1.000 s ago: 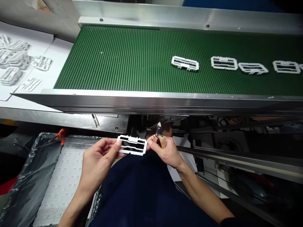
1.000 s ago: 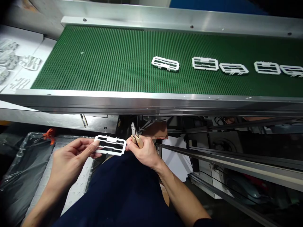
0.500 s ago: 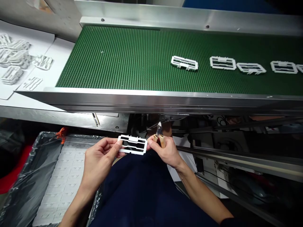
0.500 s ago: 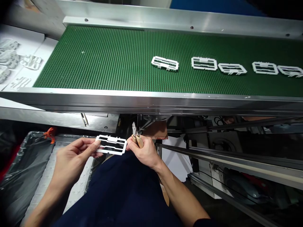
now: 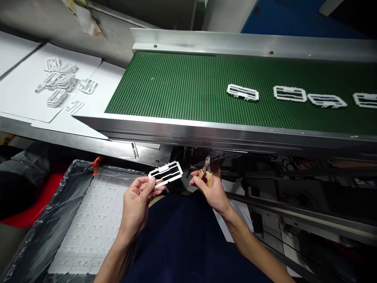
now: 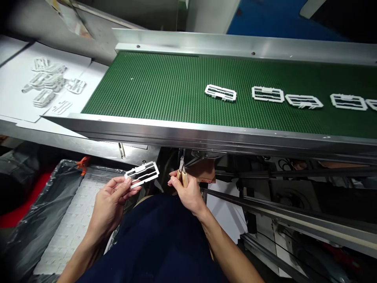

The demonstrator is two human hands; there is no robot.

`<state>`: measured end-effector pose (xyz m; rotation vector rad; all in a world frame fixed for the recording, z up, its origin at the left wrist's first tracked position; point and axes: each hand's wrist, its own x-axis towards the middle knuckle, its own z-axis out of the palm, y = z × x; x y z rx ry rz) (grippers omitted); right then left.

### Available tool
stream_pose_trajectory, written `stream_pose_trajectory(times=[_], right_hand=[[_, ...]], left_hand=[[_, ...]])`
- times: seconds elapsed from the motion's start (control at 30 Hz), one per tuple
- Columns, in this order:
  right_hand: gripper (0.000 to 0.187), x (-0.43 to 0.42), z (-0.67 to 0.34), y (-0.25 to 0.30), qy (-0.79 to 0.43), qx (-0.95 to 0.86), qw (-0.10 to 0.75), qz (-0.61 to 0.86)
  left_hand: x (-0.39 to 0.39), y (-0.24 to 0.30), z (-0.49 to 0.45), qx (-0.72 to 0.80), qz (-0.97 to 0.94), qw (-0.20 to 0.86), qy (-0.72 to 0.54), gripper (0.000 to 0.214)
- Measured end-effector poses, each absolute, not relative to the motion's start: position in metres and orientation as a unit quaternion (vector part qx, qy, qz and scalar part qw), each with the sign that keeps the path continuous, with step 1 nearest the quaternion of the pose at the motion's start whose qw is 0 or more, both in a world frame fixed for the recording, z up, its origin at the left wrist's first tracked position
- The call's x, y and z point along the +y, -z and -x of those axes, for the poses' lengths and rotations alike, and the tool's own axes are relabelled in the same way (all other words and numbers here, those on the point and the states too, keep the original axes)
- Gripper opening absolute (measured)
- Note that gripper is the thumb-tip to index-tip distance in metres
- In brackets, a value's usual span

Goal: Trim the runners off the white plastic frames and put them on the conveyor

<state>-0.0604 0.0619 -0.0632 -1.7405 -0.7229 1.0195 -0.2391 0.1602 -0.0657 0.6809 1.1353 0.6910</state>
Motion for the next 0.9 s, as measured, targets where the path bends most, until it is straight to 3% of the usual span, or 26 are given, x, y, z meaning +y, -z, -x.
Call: stream_pose_trajectory(times=[0.57, 0.9], right_hand=[[0.03, 0.065, 0.07, 0.059, -0.452, -0.296, 0.454, 0.708], [0.041, 0.053, 0.081, 0.068, -0.475, -0.28, 0.362, 0.751]], left_hand=[[0.153, 0.076, 0.257, 0.542, -0.264, 0.735, -0.31, 0.019], [0.238, 0.206, 0.342, 0.731, -0.146, 0.534, -0.398, 0.004]])
